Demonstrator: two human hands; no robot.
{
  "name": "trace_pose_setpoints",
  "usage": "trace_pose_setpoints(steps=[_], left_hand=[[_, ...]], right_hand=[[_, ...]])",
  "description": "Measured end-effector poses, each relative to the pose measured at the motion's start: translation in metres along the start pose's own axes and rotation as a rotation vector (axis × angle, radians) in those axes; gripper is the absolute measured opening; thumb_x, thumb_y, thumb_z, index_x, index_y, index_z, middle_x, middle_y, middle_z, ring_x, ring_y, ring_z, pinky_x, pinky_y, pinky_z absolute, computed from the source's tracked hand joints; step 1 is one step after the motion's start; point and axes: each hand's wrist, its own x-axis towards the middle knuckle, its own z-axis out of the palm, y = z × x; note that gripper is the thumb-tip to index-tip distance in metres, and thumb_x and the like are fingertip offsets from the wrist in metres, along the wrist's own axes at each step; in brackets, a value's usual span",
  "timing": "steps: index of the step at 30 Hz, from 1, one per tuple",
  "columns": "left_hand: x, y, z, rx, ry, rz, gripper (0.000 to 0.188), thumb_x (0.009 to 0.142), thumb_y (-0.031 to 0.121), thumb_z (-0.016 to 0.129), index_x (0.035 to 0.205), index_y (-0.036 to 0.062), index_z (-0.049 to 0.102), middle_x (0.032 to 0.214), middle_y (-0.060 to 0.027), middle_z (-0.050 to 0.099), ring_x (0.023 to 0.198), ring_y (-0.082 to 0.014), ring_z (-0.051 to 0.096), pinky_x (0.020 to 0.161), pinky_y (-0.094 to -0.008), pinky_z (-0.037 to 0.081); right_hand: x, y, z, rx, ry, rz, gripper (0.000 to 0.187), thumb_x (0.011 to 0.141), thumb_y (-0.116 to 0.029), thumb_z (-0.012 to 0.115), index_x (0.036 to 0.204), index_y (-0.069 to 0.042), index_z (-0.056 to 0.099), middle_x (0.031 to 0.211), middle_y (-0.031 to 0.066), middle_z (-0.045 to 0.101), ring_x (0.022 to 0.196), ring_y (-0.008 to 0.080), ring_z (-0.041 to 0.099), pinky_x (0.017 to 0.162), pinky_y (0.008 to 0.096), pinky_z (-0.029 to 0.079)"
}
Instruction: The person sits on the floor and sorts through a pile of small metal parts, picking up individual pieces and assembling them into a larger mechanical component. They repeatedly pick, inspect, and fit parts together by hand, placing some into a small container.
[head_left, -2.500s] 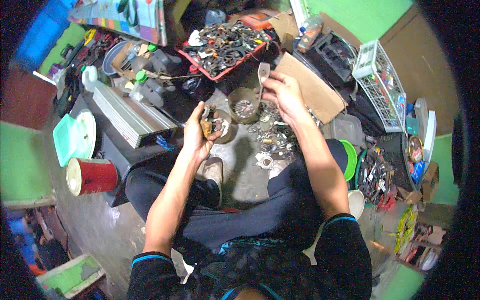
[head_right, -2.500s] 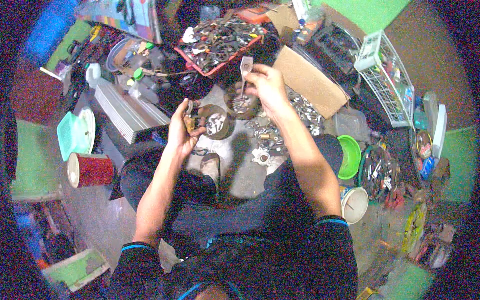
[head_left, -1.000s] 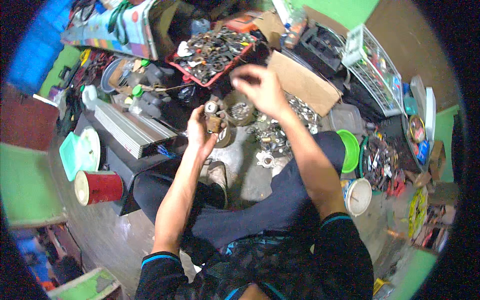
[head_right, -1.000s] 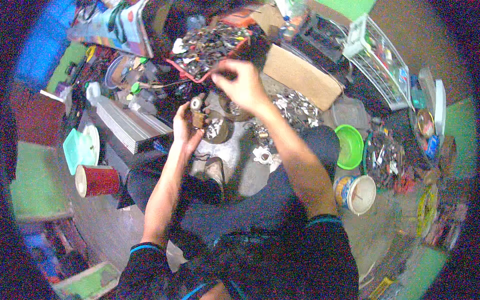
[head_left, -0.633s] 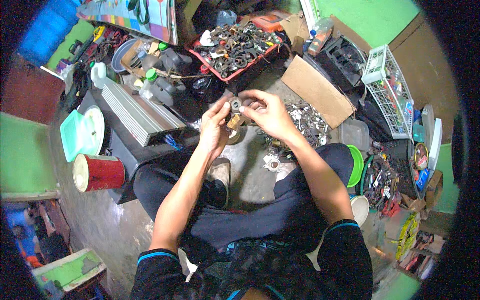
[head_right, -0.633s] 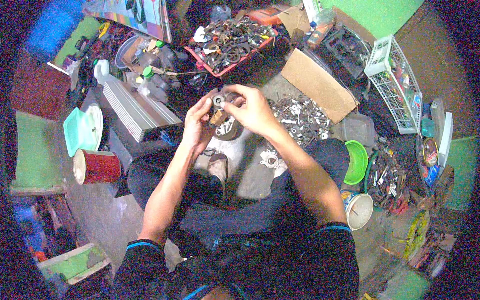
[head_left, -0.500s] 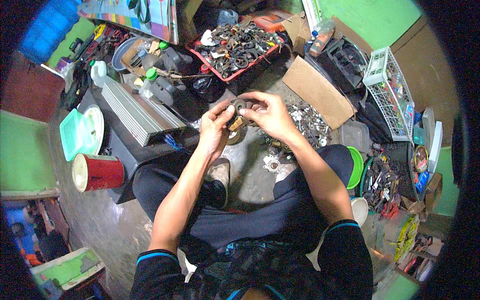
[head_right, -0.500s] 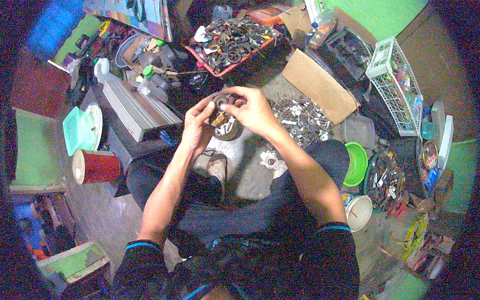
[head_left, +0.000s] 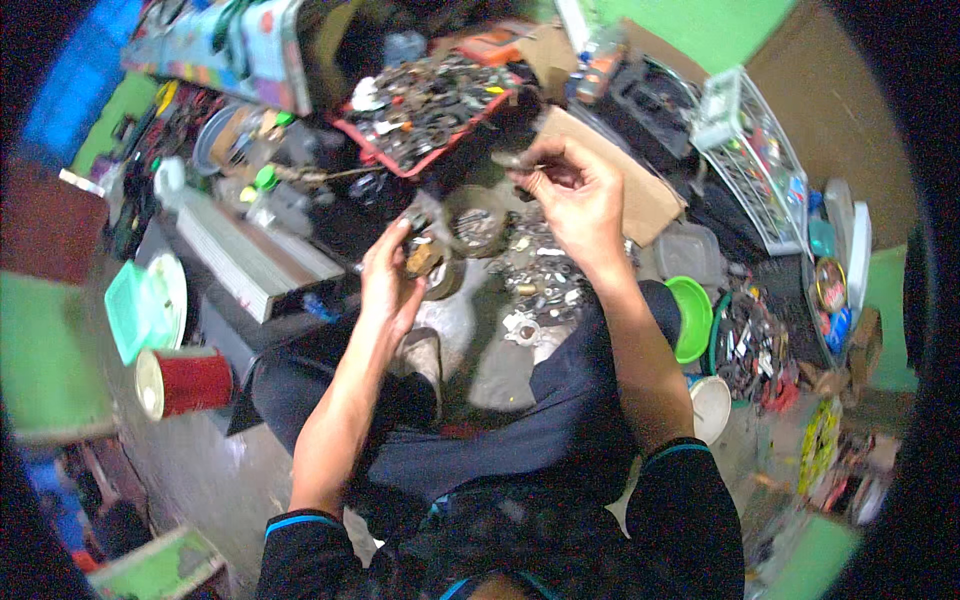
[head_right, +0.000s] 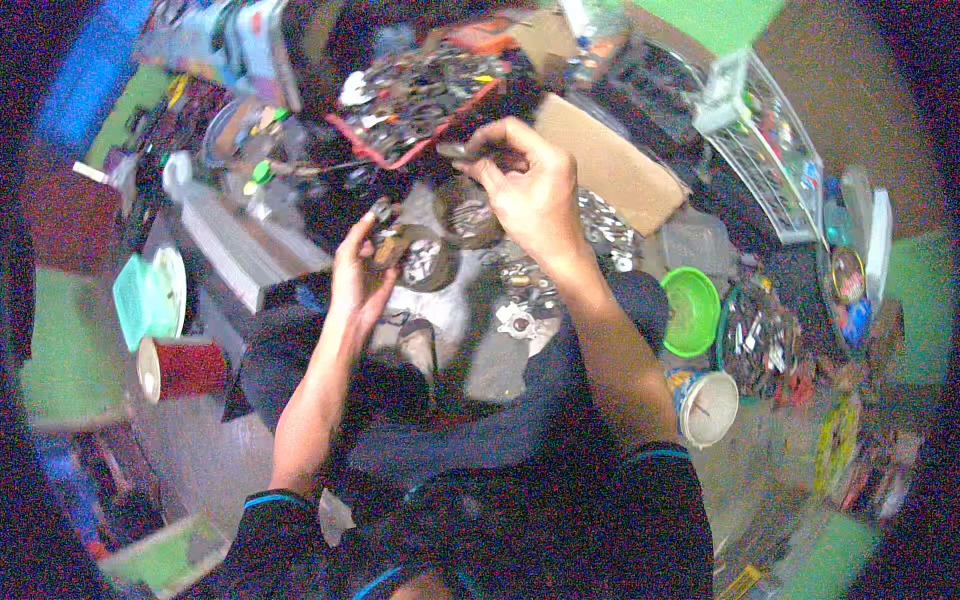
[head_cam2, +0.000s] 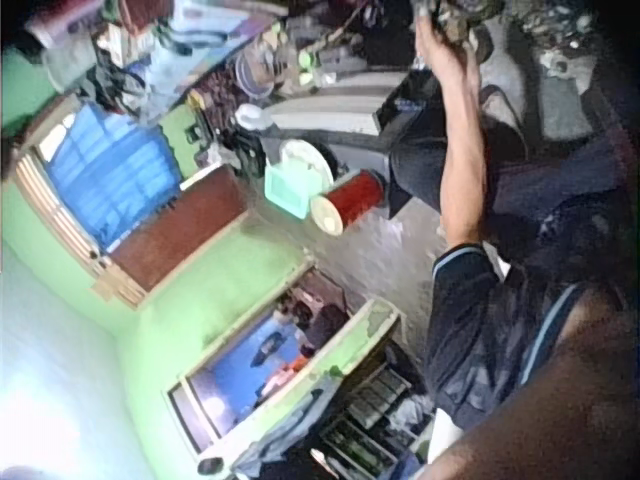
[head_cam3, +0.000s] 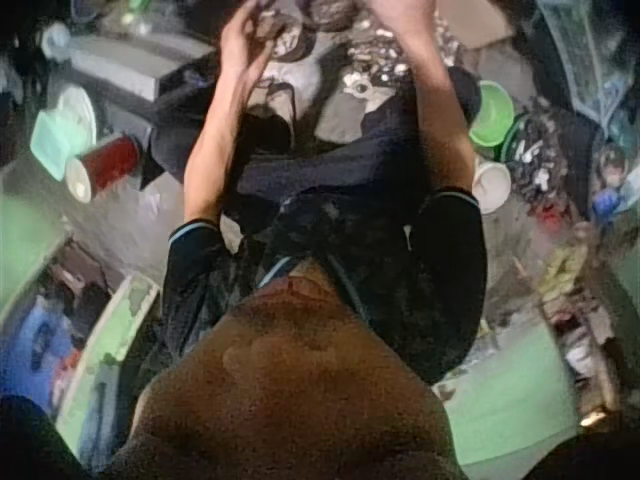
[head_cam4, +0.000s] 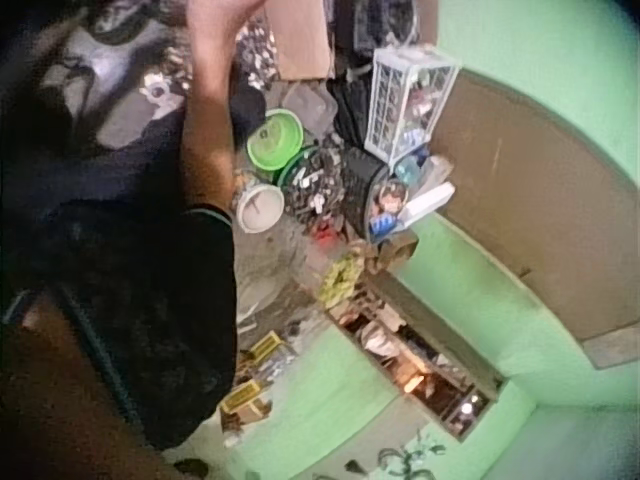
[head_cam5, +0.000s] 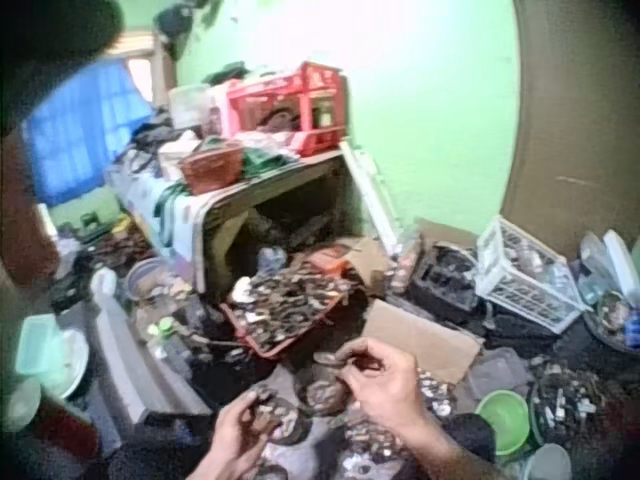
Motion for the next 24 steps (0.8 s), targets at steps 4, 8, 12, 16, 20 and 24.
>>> trace_pose_setpoints(steps=[4, 8, 12, 16, 20, 24], left_hand=[[0.0, -0.009, 0.016, 0.096, 0.041, -0.063, 0.027, 0.089, 0.035, 0.059, 0.105, 0.0143, 0.064, 0.092, -0.0013, 0.067, 0.083, -0.015, 0.062, 0.07, -0.0296, 0.043], [0.013, -0.032, 0.019, 0.185, -0.031, -0.11, 0.028, 0.09, 0.03, 0.059, 0.111, 0.0116, 0.063, 0.107, -0.0022, 0.066, 0.098, -0.0169, 0.06, 0.089, -0.0343, 0.042], [0.045, -0.05, -0.015, 0.154, -0.11, -0.192, 0.03, 0.091, 0.029, 0.056, 0.114, 0.011, 0.062, 0.109, -0.0025, 0.066, 0.1, -0.0162, 0.059, 0.089, -0.0373, 0.04], [0.053, -0.059, -0.012, 0.256, -0.025, -0.189, 0.031, 0.091, 0.029, 0.055, 0.115, 0.0112, 0.061, 0.112, -0.0042, 0.064, 0.105, -0.0187, 0.057, 0.096, -0.0425, 0.037], [0.059, -0.062, -0.031, 0.231, -0.052, -0.218, 0.03, 0.091, 0.028, 0.056, 0.114, 0.0102, 0.063, 0.109, -0.0051, 0.065, 0.104, -0.0195, 0.058, 0.099, -0.0448, 0.036], [0.064, -0.069, -0.034, 0.229, -0.026, -0.233, 0.03, 0.091, 0.028, 0.057, 0.113, 0.009, 0.063, 0.108, -0.0054, 0.066, 0.103, -0.0196, 0.058, 0.095, -0.0434, 0.039]], right_hand=[[-0.029, -0.01, -0.088, 0.029, 0.271, -0.065, 0.017, 0.079, 0.006, 0.068, 0.095, 0.0, 0.065, 0.089, 0.0043, 0.068, 0.081, 0.0103, 0.065, 0.072, 0.0219, 0.053], [-0.103, 0.045, -0.201, -0.005, 0.555, 0.087, 0.023, 0.075, 0.007, 0.07, 0.097, 0.004, 0.063, 0.092, 0.0078, 0.068, 0.087, 0.014, 0.066, 0.076, 0.0246, 0.054], [-0.202, 0.138, -0.265, -0.072, 0.84, 0.36, 0.025, 0.076, 0.005, 0.071, 0.1, 0.005, 0.063, 0.093, 0.0128, 0.068, 0.088, 0.0196, 0.067, 0.073, 0.0274, 0.056], [-0.281, 0.22, -0.274, 0.121, 1.166, 0.608, 0.016, 0.079, 0.007, 0.066, 0.094, 0.008, 0.062, 0.091, 0.0132, 0.067, 0.076, 0.02, 0.066, 0.065, 0.0329, 0.059], [-0.3, 0.268, -0.282, 0.13, 1.296, 0.666, 0.025, 0.078, 0.009, 0.065, 0.103, 0.006, 0.06, 0.093, 0.0147, 0.065, 0.075, 0.0208, 0.066, 0.06, 0.0325, 0.059], [-0.288, 0.285, -0.307, 0.067, 1.292, 0.688, 0.035, 0.079, 0.009, 0.064, 0.114, 0.006, 0.056, 0.097, 0.0178, 0.064, 0.077, 0.0234, 0.066, 0.06, 0.033, 0.059]])
